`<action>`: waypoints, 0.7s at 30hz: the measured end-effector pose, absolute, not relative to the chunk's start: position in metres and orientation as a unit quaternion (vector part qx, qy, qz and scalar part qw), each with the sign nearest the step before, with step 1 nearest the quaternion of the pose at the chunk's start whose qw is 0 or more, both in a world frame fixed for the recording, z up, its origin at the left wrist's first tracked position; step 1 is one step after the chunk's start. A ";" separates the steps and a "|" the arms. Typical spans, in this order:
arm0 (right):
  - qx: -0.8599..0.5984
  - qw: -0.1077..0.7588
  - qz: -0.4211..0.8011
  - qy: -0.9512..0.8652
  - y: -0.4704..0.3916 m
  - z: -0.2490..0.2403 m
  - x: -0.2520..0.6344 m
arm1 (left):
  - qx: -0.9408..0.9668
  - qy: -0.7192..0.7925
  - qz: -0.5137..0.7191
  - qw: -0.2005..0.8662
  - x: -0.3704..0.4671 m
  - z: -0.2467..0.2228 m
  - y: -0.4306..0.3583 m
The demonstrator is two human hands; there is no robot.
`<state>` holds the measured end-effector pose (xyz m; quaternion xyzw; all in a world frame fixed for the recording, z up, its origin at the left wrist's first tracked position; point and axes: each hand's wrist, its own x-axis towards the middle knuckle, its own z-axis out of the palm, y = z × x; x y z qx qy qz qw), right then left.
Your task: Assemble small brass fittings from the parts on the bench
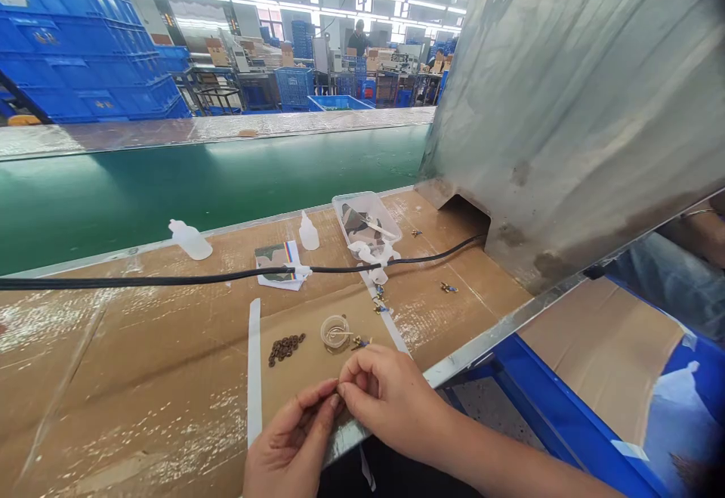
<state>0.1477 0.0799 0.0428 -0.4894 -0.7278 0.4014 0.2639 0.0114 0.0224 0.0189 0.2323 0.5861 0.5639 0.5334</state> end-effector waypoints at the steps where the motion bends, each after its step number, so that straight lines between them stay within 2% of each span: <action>1: -0.491 0.260 0.433 -0.710 0.081 0.042 0.148 | 0.236 0.584 0.561 0.537 0.011 0.018 0.023; 7: -0.484 0.215 0.624 -0.575 0.084 0.043 0.147 | 0.248 0.585 0.545 0.546 0.008 0.017 0.024; 21: -0.448 0.256 0.664 -0.541 0.081 0.044 0.148 | 0.256 0.587 0.540 0.547 0.006 0.015 0.022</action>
